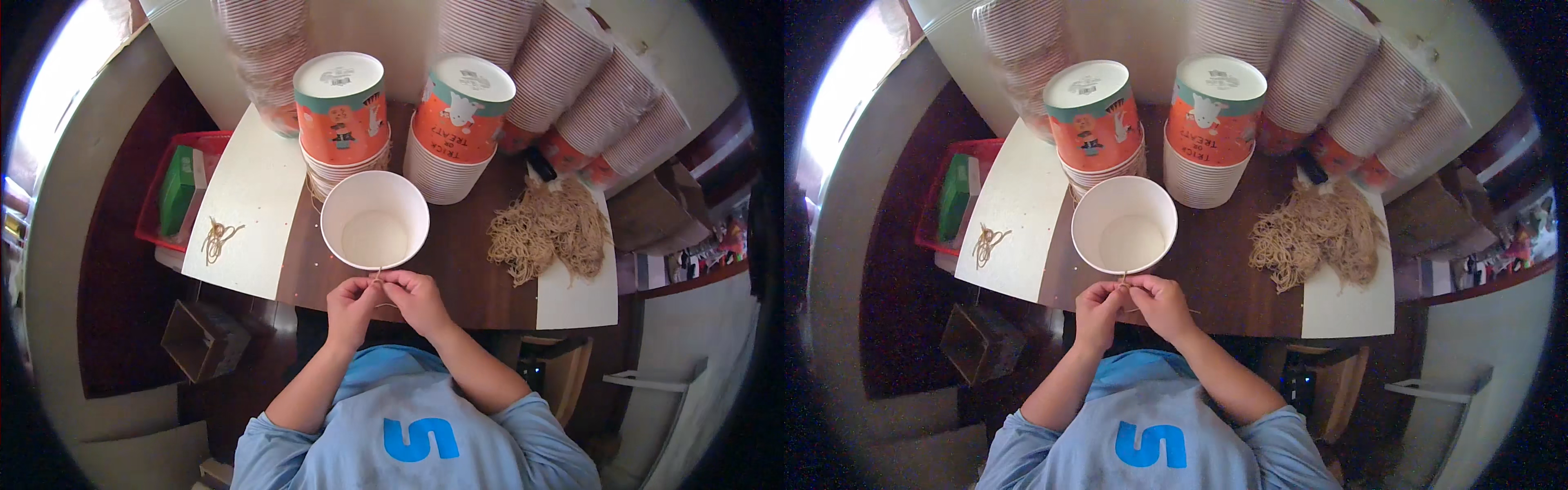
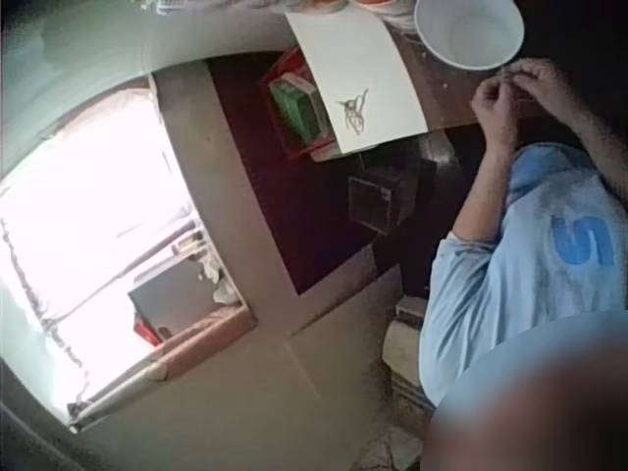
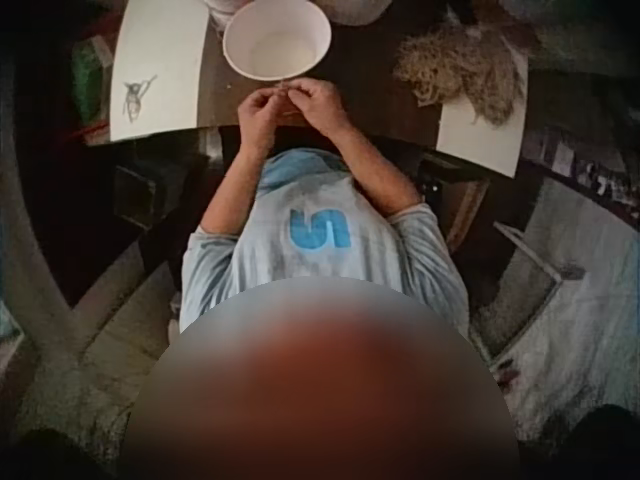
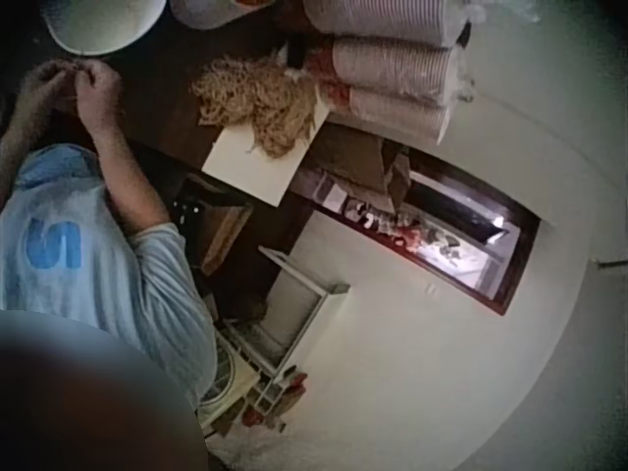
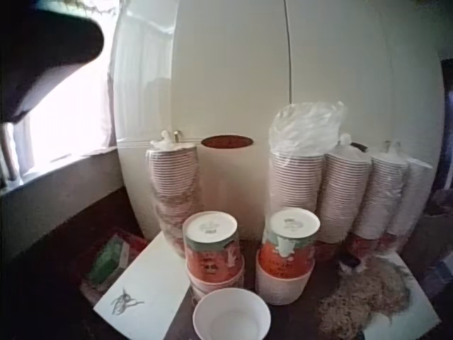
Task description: Bundle stacks of paper bowls using rubber bands for packaging.
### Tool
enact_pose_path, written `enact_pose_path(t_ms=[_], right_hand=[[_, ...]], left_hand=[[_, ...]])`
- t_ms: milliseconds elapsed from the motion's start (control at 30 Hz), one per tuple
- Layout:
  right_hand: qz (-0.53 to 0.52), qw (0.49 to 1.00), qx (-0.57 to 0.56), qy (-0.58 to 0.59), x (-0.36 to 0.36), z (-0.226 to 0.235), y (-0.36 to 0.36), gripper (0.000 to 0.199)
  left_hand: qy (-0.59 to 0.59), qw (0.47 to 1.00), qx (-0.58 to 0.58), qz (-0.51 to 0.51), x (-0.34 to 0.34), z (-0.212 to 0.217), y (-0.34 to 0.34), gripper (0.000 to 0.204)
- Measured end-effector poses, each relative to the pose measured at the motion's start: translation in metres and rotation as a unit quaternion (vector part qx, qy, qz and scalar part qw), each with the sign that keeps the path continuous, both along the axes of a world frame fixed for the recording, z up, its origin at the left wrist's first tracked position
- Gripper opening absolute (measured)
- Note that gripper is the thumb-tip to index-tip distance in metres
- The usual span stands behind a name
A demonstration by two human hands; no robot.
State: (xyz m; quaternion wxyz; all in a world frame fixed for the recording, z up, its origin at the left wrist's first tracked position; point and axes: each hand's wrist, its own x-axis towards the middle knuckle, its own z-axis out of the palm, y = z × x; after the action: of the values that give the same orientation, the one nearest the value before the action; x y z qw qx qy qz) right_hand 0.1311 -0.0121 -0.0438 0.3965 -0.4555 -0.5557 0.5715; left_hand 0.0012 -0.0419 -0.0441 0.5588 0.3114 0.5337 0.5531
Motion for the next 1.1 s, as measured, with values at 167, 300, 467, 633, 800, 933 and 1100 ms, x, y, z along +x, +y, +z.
enact_pose_path(t_ms=[167,300,467,633,800,933,1100], right_hand=[[0.008,0.974,-0.138,0.179,-0.005,0.005,-0.003,0.024],[0.018,0.931,-0.235,0.280,-0.001,-0.005,-0.001,0.024],[0.002,0.980,-0.148,0.131,0.012,0.005,-0.002,0.020],[-0.045,0.982,0.152,-0.104,0.013,0.022,-0.002,0.019],[-0.047,0.923,0.310,-0.224,0.008,0.025,0.001,0.016],[-0.031,0.895,0.369,-0.250,0.003,0.018,0.001,0.014],[-0.042,0.893,0.368,-0.256,-0.003,0.012,0.004,0.011]], left_hand=[[-0.059,0.998,-0.037,-0.012,-0.004,0.004,-0.002,0.013],[-0.116,0.991,-0.071,-0.019,-0.006,0.005,-0.004,0.014],[-0.060,0.997,-0.046,-0.005,-0.006,0.013,-0.005,0.012],[0.007,1.000,-0.019,-0.013,-0.012,0.003,-0.005,0.013],[0.089,0.996,0.009,-0.017,-0.016,-0.001,-0.005,0.014],[0.114,0.993,0.028,-0.005,-0.013,0.001,-0.004,0.015],[0.140,0.989,0.036,0.001,-0.014,-0.002,-0.004,0.017]])
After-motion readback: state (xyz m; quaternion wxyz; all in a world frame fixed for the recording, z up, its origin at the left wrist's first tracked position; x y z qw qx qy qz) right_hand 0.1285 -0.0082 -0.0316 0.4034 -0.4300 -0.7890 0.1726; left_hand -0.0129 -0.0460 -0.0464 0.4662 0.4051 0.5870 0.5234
